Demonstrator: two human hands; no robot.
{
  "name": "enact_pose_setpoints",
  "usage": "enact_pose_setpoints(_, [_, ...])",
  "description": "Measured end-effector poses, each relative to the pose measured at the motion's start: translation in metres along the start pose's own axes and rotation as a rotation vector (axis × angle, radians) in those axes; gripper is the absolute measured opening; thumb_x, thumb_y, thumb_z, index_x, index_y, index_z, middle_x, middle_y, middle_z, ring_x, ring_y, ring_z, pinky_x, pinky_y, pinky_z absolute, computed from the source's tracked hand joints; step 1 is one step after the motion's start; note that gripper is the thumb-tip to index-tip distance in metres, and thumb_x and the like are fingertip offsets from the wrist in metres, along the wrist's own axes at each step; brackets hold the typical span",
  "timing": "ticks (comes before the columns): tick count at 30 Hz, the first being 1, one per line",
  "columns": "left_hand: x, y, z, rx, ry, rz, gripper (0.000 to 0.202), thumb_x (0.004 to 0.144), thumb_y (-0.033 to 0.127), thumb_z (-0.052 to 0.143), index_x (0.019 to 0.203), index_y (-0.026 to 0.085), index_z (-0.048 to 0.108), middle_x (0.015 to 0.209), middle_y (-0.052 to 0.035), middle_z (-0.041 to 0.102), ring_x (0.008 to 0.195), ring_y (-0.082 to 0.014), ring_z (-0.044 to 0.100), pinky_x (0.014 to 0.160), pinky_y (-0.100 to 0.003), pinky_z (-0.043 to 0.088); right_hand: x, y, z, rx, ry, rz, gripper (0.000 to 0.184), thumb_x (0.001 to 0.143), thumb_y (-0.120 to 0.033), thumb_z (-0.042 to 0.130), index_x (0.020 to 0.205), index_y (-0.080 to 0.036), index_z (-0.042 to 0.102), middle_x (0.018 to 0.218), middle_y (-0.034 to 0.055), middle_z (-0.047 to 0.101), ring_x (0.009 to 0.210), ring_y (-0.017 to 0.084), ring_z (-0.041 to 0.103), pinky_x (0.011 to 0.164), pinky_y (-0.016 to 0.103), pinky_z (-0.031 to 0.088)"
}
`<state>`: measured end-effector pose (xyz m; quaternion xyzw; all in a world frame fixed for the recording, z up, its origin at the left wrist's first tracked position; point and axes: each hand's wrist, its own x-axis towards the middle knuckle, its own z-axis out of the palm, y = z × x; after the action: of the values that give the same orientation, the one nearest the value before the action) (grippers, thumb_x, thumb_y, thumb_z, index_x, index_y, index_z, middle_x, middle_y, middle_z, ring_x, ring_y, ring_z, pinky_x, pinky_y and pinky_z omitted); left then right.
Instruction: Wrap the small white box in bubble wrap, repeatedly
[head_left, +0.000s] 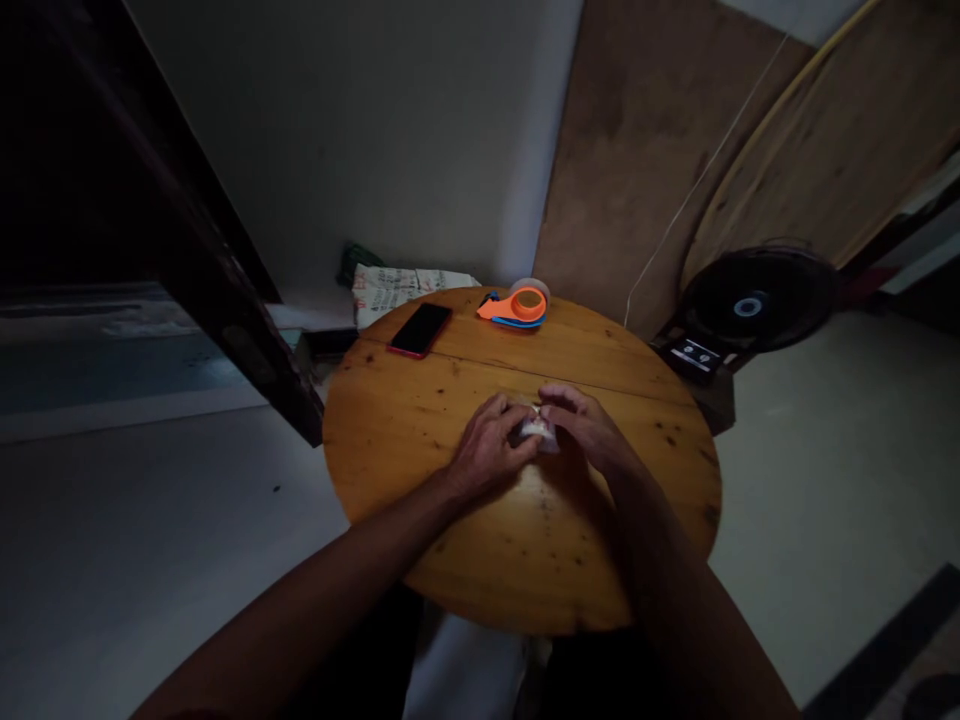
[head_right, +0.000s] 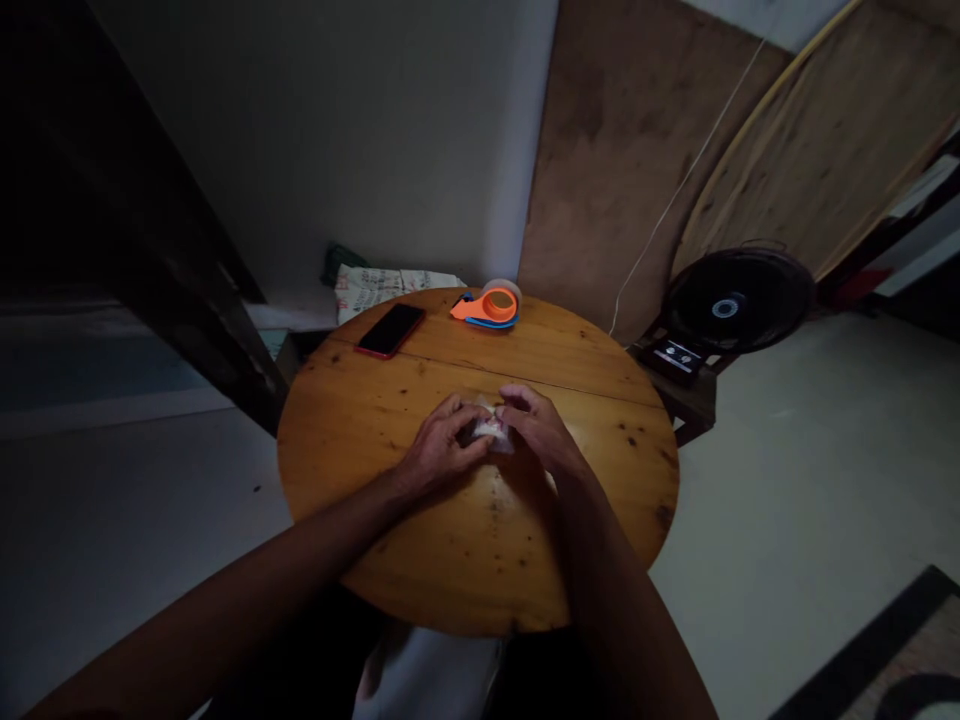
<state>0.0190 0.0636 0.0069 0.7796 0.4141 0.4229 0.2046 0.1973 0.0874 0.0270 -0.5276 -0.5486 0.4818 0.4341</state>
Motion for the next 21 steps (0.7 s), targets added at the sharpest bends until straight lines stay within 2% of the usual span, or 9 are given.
enact_pose_setpoints(6, [0.0, 0.001, 0.0, -0.001, -0.016, -0.015, 0.023, 0.079, 0.025, 0.062, 0.102, 0.022, 0.066, 0.092, -0.0026, 0.056, 0.089, -0.0175, 0.053, 0.08, -0.029, 0.046, 0.001, 0.002, -0.002, 0.031, -0.124, -0.007, 0.046, 0.066, -0.028, 0.071, 0.111, -0.022, 0.062, 0.114, 0.0049, 0.064, 0.105, 0.02, 0.059, 0.094, 0.035, 0.046])
enact_pose_setpoints(12, [0.002, 0.0, 0.001, -0.002, -0.015, -0.026, 0.024, 0.077, 0.024, 0.063, 0.101, 0.021, 0.064, 0.091, -0.0021, 0.057, 0.088, -0.0175, 0.054, 0.08, -0.03, 0.047, -0.004, -0.004, 0.0, 0.061, -0.184, 0.013, 0.05, 0.068, -0.028, 0.071, 0.116, -0.023, 0.061, 0.126, 0.0076, 0.06, 0.116, 0.023, 0.056, 0.099, 0.039, 0.045])
enact_pose_setpoints(21, [0.001, -0.002, 0.002, -0.027, -0.008, -0.022, 0.025, 0.076, 0.022, 0.063, 0.101, 0.021, 0.063, 0.091, -0.002, 0.057, 0.088, -0.0168, 0.055, 0.078, -0.029, 0.047, -0.004, 0.002, -0.012, 0.061, -0.354, -0.033, 0.061, 0.072, -0.023, 0.07, 0.13, -0.027, 0.053, 0.138, 0.0063, 0.053, 0.128, 0.022, 0.048, 0.108, 0.04, 0.038])
